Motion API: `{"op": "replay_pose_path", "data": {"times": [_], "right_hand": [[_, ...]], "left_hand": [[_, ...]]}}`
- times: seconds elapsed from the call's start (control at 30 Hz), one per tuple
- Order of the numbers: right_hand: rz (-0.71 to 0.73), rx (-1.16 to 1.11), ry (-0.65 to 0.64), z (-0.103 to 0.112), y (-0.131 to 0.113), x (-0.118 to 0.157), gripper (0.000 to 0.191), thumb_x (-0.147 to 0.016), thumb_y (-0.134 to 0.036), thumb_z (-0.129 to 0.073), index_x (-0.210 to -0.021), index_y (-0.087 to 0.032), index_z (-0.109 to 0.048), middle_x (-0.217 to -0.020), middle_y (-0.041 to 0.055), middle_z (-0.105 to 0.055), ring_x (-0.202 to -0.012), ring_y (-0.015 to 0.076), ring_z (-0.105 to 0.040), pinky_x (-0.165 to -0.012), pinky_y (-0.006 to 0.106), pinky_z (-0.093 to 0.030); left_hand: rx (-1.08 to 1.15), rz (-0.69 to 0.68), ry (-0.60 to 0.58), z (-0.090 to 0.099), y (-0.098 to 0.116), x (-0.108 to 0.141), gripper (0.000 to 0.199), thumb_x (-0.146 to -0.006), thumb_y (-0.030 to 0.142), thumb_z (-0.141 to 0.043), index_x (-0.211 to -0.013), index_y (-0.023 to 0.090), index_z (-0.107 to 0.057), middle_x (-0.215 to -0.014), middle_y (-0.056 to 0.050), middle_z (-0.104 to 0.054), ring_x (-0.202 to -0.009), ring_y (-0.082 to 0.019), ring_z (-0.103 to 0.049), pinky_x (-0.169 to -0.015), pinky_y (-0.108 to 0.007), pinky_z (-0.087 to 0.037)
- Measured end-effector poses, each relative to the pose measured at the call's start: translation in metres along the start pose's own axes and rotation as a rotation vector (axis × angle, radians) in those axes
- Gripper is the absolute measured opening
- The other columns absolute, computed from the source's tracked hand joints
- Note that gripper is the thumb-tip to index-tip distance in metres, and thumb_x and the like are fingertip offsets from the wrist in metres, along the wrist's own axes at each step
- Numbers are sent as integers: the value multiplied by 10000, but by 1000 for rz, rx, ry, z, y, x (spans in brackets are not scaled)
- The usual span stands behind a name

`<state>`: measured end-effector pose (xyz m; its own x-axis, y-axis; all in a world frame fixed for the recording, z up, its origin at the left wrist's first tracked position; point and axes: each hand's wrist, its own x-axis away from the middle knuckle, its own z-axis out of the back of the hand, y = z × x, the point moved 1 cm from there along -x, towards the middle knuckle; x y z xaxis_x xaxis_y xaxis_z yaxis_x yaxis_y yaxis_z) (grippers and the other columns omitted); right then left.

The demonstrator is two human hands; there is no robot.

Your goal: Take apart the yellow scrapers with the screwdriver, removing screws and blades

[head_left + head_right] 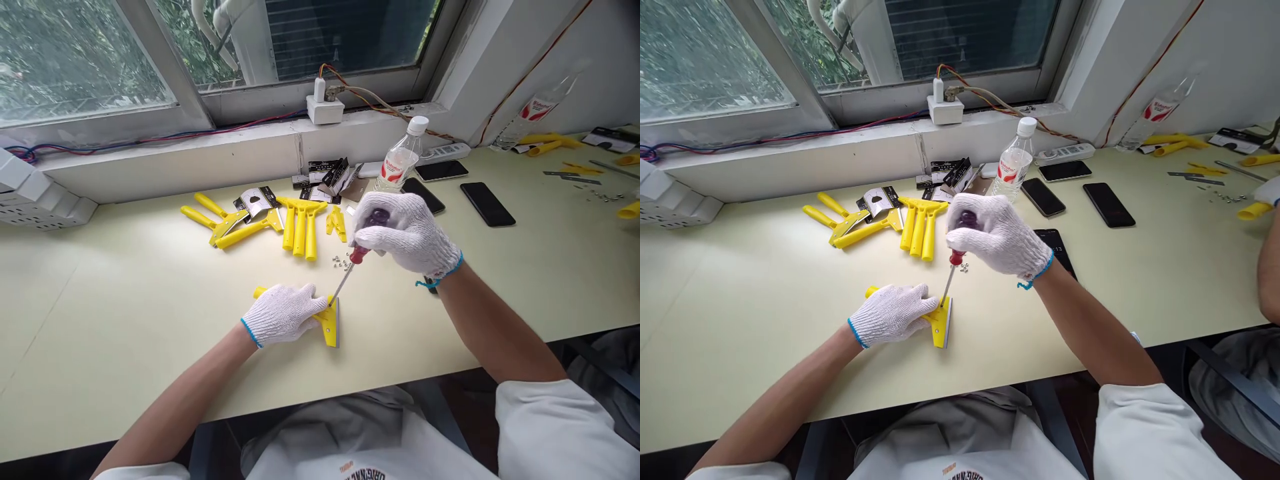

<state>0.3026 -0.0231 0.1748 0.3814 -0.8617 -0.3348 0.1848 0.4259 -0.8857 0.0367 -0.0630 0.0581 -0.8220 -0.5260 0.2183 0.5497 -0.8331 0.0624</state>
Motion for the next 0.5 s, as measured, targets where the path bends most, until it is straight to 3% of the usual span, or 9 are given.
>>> {"op": "replay_pose_path", "data": {"times": [0.1, 0.2, 0.3, 0.5], "right_hand": [[-16, 315, -17, -10, -25, -9, 218, -937, -317, -632, -746, -213, -645, -677, -11, -650, -608, 135, -550, -610, 279, -406], [7, 668, 104, -22, -37, -14, 505, -1015, -497, -573, -604, -208, -533, -562, 9, -490, -600, 146, -487, -615, 296, -305], [29, 857, 205, -27, -42, -14, 602, -998, -600, -587, -556, -207, -475, -496, 9, -332, -579, 153, -424, -615, 310, -201], [206, 958, -18, -21, -51, -9, 544, -973, -474, -585, -533, -201, -419, -503, -16, -236, -527, 121, -210, -630, 346, -111]], "left_hand": [[-23, -15, 45, -2, 2, 0, 249, -1097, 368, -552, -1327, 290, -610, -1046, -77, -660, -850, -258, -642, -646, -358, -446], [-41, -56, 96, -5, 4, 0, 230, -1082, 269, -543, -1296, 258, -624, -1044, -102, -663, -930, -288, -614, -696, -394, -452], [-35, -47, 126, -8, 5, 2, 228, -1073, 218, -528, -1273, 250, -632, -1052, -107, -666, -919, -280, -597, -747, -421, -452], [-5, -9, 161, -11, 4, 3, 337, -987, 124, -556, -1281, 264, -643, -1111, -110, -672, -990, -298, -589, -836, -455, -441]]}}
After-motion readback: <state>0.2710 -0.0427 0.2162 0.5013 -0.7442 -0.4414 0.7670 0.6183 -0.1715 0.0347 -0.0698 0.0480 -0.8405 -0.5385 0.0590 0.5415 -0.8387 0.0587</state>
